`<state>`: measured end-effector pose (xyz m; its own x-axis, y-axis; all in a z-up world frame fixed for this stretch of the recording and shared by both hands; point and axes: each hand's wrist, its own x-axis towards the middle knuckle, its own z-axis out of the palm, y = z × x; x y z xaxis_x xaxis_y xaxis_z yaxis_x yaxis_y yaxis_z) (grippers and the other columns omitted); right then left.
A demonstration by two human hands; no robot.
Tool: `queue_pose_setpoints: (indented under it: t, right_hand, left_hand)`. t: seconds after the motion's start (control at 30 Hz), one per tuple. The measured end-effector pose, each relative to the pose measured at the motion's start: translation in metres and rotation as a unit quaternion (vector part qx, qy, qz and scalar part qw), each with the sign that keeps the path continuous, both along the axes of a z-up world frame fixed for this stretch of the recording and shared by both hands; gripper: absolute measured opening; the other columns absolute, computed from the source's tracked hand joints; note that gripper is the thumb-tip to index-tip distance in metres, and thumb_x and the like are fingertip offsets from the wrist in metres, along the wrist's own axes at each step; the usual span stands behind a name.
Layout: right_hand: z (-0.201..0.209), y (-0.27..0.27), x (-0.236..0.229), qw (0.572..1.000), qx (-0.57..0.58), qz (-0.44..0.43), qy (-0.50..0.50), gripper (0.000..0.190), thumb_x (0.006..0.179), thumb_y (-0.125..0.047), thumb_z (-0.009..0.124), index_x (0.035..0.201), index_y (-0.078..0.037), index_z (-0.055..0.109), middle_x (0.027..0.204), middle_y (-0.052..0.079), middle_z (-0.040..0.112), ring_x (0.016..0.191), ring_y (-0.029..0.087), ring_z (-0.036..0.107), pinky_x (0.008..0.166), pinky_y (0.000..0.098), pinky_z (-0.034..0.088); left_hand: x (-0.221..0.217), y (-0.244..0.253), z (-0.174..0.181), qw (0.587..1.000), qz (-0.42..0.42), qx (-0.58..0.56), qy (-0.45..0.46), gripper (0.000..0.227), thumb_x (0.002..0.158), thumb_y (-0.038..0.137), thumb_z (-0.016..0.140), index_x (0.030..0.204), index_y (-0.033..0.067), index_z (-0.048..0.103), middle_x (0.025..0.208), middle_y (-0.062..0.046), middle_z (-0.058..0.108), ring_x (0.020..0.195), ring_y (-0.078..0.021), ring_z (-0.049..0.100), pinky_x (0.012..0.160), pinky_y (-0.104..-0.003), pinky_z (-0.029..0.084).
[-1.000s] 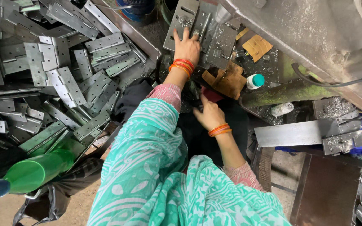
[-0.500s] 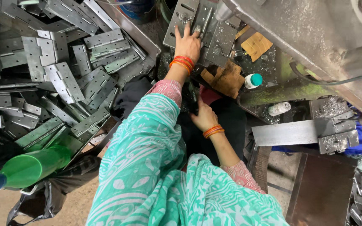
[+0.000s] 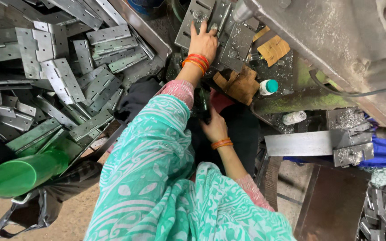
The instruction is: The person operates a manual punching machine to process metal hinge components. They pick up individual metal pieces from a bin, place them into the machine's die, and pull a lever to activate the punch. The processed pieces are then dropped into a collection bin.
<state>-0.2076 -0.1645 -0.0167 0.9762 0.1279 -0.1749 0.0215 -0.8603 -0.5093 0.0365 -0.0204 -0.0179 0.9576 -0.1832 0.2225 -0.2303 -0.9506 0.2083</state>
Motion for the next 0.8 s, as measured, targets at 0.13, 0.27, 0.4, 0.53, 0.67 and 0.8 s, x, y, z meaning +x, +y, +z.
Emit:
queue_pose_setpoints:
  t: [0.13, 0.27, 0.4, 0.53, 0.67, 0.8]
  right_hand:
    - [0.011, 0.000, 0.016, 0.996, -0.069, 0.043, 0.034, 0.091, 0.076, -0.023, 0.077, 0.156, -0.014, 0.034, 0.113, 0.024, 0.070, 0.103, 0.044, 0.067, 0.084, 0.0542, 0.055]
    - [0.023, -0.006, 0.033, 0.992, -0.098, 0.075, 0.024, 0.079, 0.083, -0.029, 0.078, 0.152, -0.014, 0.042, 0.116, 0.021, 0.071, 0.108, 0.042, 0.067, 0.087, 0.0534, 0.055]
    - [0.000, -0.009, 0.026, 0.995, -0.093, 0.045, 0.012, 0.085, 0.078, -0.027, 0.081, 0.152, -0.016, 0.042, 0.117, 0.023, 0.070, 0.106, 0.044, 0.068, 0.087, 0.0540, 0.055]
    - [-0.047, -0.003, -0.004, 0.999, -0.013, 0.006, -0.031, 0.096, 0.072, -0.024, 0.082, 0.156, -0.020, 0.036, 0.112, 0.023, 0.071, 0.098, 0.043, 0.070, 0.083, 0.0525, 0.057]
    - [-0.057, -0.009, -0.009, 0.999, -0.005, 0.013, -0.031, 0.093, 0.078, -0.026, 0.081, 0.157, -0.020, 0.032, 0.113, 0.023, 0.072, 0.097, 0.043, 0.072, 0.080, 0.0527, 0.057]
    - [-0.018, -0.009, 0.013, 0.997, -0.053, 0.024, 0.044, 0.093, 0.078, -0.027, 0.079, 0.158, -0.020, 0.033, 0.108, 0.025, 0.072, 0.102, 0.045, 0.069, 0.086, 0.0532, 0.056]
  left_hand:
    - [-0.013, 0.007, 0.009, 0.999, -0.014, 0.009, 0.037, 0.031, 0.092, 0.018, 0.057, 0.116, 0.0128, 0.076, 0.143, -0.001, 0.058, 0.150, -0.0361, 0.028, 0.116, -0.075, 0.013]
    - [-0.025, 0.013, 0.010, 0.999, -0.018, -0.017, 0.030, 0.030, 0.094, 0.020, 0.057, 0.117, 0.0132, 0.075, 0.148, 0.000, 0.054, 0.150, -0.0349, 0.025, 0.115, -0.077, 0.011]
    - [-0.021, 0.012, 0.012, 0.999, -0.018, -0.011, 0.028, 0.035, 0.092, 0.019, 0.056, 0.123, 0.0140, 0.072, 0.149, 0.000, 0.052, 0.150, -0.0350, 0.024, 0.114, -0.078, 0.010]
    - [-0.018, 0.008, 0.010, 0.999, -0.020, 0.016, 0.023, 0.036, 0.095, 0.021, 0.052, 0.124, 0.0130, 0.072, 0.150, -0.001, 0.051, 0.150, -0.0365, 0.023, 0.113, -0.077, 0.010]
    - [-0.031, 0.001, 0.002, 0.999, -0.018, 0.033, 0.021, 0.040, 0.104, 0.026, 0.045, 0.129, 0.0096, 0.071, 0.149, -0.004, 0.053, 0.152, -0.0373, 0.023, 0.115, -0.078, 0.009]
    - [-0.033, 0.000, 0.002, 1.000, 0.001, 0.013, 0.011, 0.045, 0.100, 0.033, 0.041, 0.129, 0.0118, 0.069, 0.147, -0.004, 0.051, 0.148, -0.0379, 0.020, 0.110, -0.082, 0.005]
